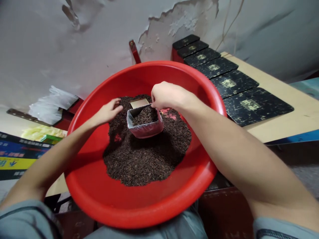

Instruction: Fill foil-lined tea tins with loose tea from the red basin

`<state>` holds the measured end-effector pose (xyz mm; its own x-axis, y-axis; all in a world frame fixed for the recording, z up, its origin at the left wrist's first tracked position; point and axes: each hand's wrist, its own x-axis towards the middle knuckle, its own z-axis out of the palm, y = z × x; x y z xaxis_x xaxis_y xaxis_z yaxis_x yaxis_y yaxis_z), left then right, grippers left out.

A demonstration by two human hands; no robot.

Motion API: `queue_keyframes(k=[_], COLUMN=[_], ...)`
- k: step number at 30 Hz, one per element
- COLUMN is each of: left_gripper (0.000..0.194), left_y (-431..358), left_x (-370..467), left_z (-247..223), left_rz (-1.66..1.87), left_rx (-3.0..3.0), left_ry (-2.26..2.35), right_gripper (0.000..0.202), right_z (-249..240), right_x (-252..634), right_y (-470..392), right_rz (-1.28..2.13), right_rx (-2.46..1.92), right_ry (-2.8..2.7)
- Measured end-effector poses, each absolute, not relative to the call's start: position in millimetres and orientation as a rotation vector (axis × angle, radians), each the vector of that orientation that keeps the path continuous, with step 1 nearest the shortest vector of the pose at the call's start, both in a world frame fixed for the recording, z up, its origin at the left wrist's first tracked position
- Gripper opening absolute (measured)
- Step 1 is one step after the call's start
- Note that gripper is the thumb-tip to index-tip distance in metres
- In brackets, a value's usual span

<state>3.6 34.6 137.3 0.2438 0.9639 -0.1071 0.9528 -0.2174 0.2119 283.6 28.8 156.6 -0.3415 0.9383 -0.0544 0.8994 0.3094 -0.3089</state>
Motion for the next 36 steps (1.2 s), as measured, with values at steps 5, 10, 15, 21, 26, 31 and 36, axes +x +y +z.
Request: queue_keyframes(k=[5, 10, 15, 21, 26, 31, 36], left_gripper=[0.114, 0.124, 0.131, 0.090, 0.061, 0.044, 0.038], left_y=[11.1, -36.0, -58.2, -44.7, -31.6, -10.4, -4.3], left_x=[-30.2, -20.2, -17.9, -17.5, -20.8, -11.8, 30.5], left_z=[65.6, 35.6, 45.0, 38.7, 58.8, 132.8, 169.7], left_rz=[-0.689, -0.801, -0.803, -0.877, -0.799, -0.227, 0.530], left_rx=[1.892, 1.751, 1.969, 2.134, 2.188, 2.133, 2.246], left_ry=[1.824, 1.761, 1.440, 1.341, 1.320, 1.550, 1.529], right_gripper=[0.015, 0.019, 0.023, 0.021, 0.021, 0.028, 0.050], right_z=[159.2, 150.7, 151.3, 150.6, 153.0, 154.3, 137.1], right_x=[267.0, 274.0, 284.4, 285.1, 288.8, 269.7, 244.1], right_y=[12.5, 22.4, 33.8, 37.1, 39.3, 26.6, 16.9], right_rz=[0.398, 0.399, 0.343, 0.401, 0.429, 0.484, 0.492], right_rx=[-1.607, -1.766, -1.798, -1.796, -1.701, -1.535, -1.490], right_ry=[-2.396, -2.292, -2.168, -2.216, -2.218, -2.278, -2.508])
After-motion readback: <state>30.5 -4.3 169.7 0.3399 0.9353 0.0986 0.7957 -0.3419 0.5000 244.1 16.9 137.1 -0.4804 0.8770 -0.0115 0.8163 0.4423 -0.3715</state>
